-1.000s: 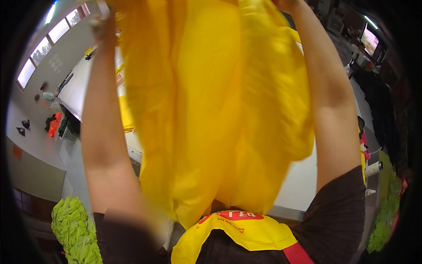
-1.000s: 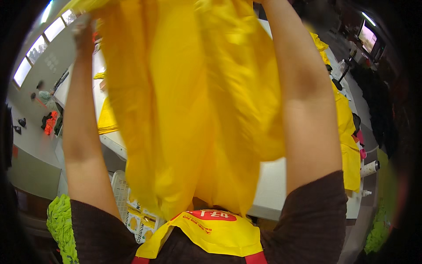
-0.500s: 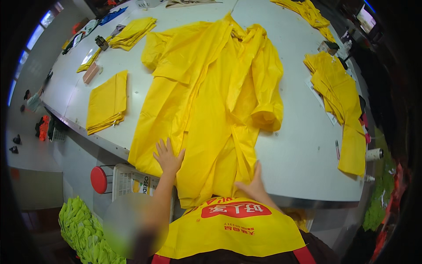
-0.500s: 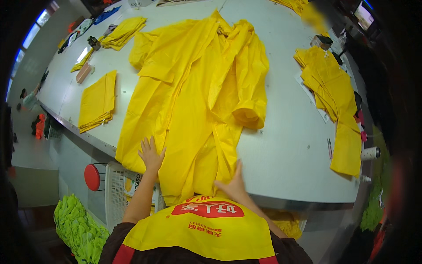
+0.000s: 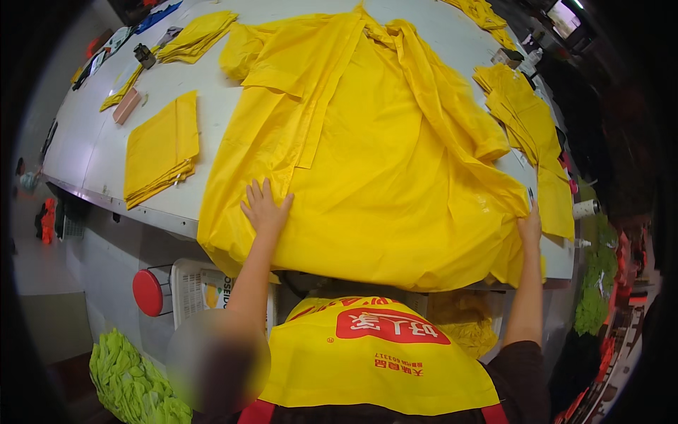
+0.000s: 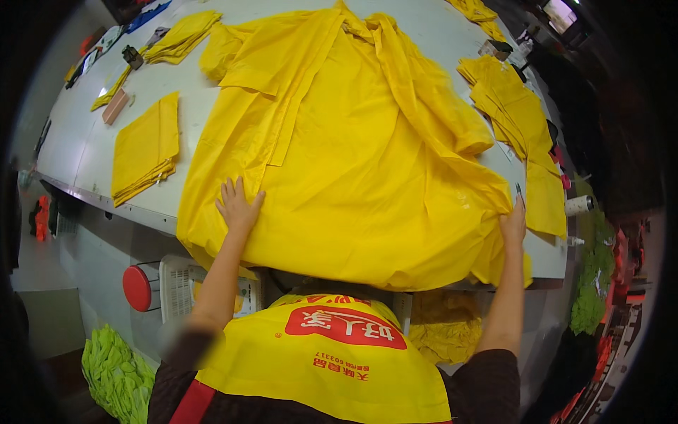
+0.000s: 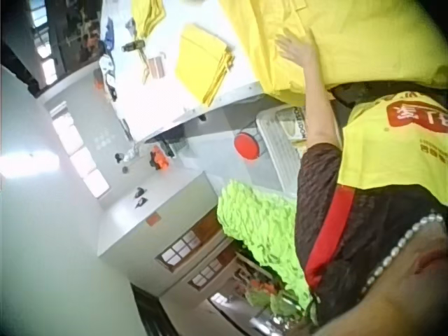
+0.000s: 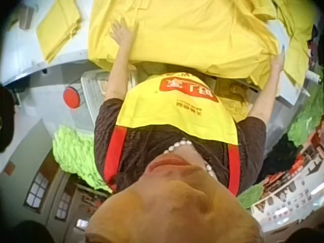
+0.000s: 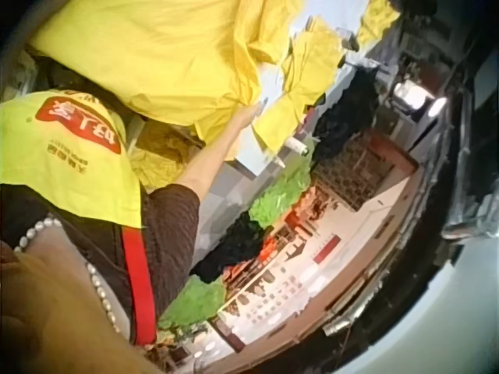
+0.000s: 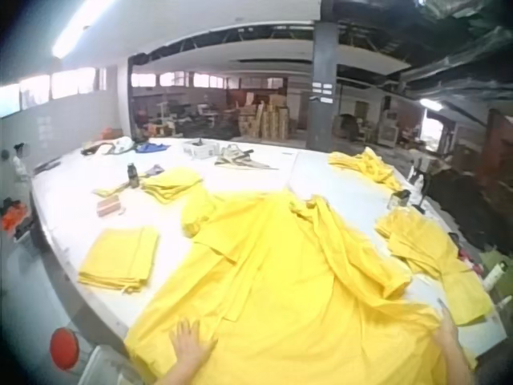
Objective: The person folds a yellow raincoat on a white table. They smooth the fabric, fold the sleeves and body, then place the folded coat into a white plastic basket. The person repeats this process with another yellow raincoat.
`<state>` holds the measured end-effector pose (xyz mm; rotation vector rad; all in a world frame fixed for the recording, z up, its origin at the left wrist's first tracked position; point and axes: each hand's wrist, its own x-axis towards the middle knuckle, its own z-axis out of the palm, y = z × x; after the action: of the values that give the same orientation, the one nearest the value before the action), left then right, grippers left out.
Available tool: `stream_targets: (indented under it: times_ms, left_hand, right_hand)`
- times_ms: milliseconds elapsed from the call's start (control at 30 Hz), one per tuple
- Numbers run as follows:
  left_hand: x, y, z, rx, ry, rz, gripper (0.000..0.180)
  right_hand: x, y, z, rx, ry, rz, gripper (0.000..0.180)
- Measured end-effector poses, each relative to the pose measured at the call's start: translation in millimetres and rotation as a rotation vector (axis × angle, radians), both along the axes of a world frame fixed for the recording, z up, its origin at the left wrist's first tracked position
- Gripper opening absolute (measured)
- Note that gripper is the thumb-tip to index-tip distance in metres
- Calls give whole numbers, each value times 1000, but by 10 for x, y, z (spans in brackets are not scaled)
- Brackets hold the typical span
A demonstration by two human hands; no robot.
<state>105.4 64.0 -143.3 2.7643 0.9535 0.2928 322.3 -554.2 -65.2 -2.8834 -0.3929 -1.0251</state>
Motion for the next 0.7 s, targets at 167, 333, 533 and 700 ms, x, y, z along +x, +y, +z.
stream_targets:
  times_ms: [167,333,533,700]
  left_hand:
    - [-225,-340,21,-20,2,-21,78]
    - [-244,-540,23,-53,23,-10,81]
    - [23,-935,117,-95,-296,-204,62]
    - [561,-1458,221,-1037,-413,-429,39]
  right_hand:
    - [-430,721,1004,-173,633,-25,38]
    - [-620,594,1401,714,1143,68,33]
    - [-1283,608,343,196,1382,76,44]
    - [-1498,1472,824,-449,1323,-124,37]
